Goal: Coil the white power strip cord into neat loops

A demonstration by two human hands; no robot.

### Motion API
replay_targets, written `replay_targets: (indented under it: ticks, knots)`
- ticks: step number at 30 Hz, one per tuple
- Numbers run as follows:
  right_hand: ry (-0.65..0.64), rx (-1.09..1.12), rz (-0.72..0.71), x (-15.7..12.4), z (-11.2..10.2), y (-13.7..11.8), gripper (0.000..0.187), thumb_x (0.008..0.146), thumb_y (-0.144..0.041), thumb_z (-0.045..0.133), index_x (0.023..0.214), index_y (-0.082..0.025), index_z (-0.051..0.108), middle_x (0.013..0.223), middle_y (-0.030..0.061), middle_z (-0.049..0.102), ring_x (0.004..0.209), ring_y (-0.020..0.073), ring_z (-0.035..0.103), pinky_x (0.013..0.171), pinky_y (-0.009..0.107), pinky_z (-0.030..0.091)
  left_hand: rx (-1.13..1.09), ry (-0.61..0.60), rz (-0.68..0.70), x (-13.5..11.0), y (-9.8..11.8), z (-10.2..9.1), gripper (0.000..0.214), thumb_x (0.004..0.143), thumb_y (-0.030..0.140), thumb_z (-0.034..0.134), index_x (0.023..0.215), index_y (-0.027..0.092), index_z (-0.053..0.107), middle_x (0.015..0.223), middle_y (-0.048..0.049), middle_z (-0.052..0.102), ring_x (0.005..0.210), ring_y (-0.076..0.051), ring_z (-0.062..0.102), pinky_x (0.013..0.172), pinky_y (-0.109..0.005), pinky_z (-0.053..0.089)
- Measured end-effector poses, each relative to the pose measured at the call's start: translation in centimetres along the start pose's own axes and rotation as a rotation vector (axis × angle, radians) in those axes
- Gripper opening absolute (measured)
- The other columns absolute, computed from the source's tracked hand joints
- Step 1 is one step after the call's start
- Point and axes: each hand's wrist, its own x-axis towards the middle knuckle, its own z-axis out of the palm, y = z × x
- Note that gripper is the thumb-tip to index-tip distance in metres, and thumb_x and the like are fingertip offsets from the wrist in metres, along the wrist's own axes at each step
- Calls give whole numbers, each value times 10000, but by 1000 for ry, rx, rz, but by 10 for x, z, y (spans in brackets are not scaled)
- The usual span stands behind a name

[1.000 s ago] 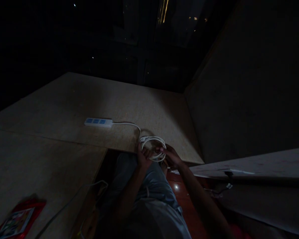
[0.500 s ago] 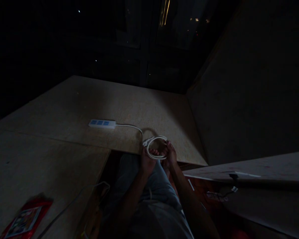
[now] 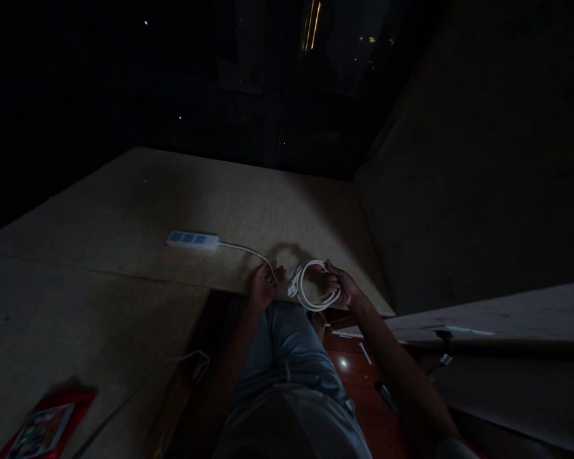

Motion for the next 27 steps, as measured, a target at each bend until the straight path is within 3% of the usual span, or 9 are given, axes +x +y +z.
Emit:
replay_targets:
  ticks: [6, 10, 12, 15, 20, 23, 27]
  knots:
    - [-52, -269, 304, 28, 5, -28, 246, 989, -339, 491, 968, -105, 564, 466, -124, 202, 340, 38, 129, 330, 120, 190, 252, -49, -195, 5, -4, -6, 229, 928, 316, 578, 886, 106, 657, 794, -87, 718, 539, -142, 635, 506, -243, 474]
    - [-155, -522, 424, 54, 31, -44, 195, 963, -313, 533, 925, -123, 544, 468, -124, 243, 336, 27, 136, 331, 103, 203, 324, -156, -221, 3, -10, -8, 182, 906, 284, 633, 947, 114, 684, 819, -89, 728, 595, -156, 667, 546, -238, 485]
    - [-180, -698, 449, 67, 46, -49, 189, 933, -313, 586, 908, -131, 540, 470, -126, 249, 338, 21, 142, 333, 95, 207, 339, -205, -241, 1, -11, -9, 274, 950, 351, 573, 974, 107, 694, 861, -109, 734, 661, -173, 689, 597, -257, 506]
    - [-146, -897, 470, 87, 62, -50, 226, 894, -337, 648, 891, -132, 555, 463, -119, 290, 331, 19, 169, 317, 104, 207, 312, -181, -260, -2, -15, -12, 403, 992, 407, 481, 894, 82, 698, 783, -113, 718, 658, -177, 682, 650, -285, 519]
    - [-118, -957, 412, 107, 69, -42, 267, 894, -366, 656, 888, -109, 582, 530, -62, 473, 344, 12, 251, 326, 119, 239, 203, -110, -166, -2, -27, -13, 268, 955, 293, 560, 764, 121, 638, 619, -41, 640, 574, -162, 634, 640, -295, 508]
    - [-106, -933, 306, 110, 64, -33, 258, 920, -358, 624, 892, -102, 607, 587, -20, 555, 378, 35, 361, 331, 129, 263, 80, -62, -100, -1, -35, -9, 320, 940, 347, 591, 694, 144, 566, 534, 7, 556, 521, -138, 582, 681, -311, 524]
    - [-98, -784, 150, 102, 46, -20, 227, 963, -311, 537, 959, -109, 641, 780, 46, 683, 552, 85, 574, 467, 159, 446, -23, 7, -5, 3, -43, -5, 328, 919, 371, 625, 695, 143, 555, 537, 15, 532, 495, -115, 535, 622, -277, 500]
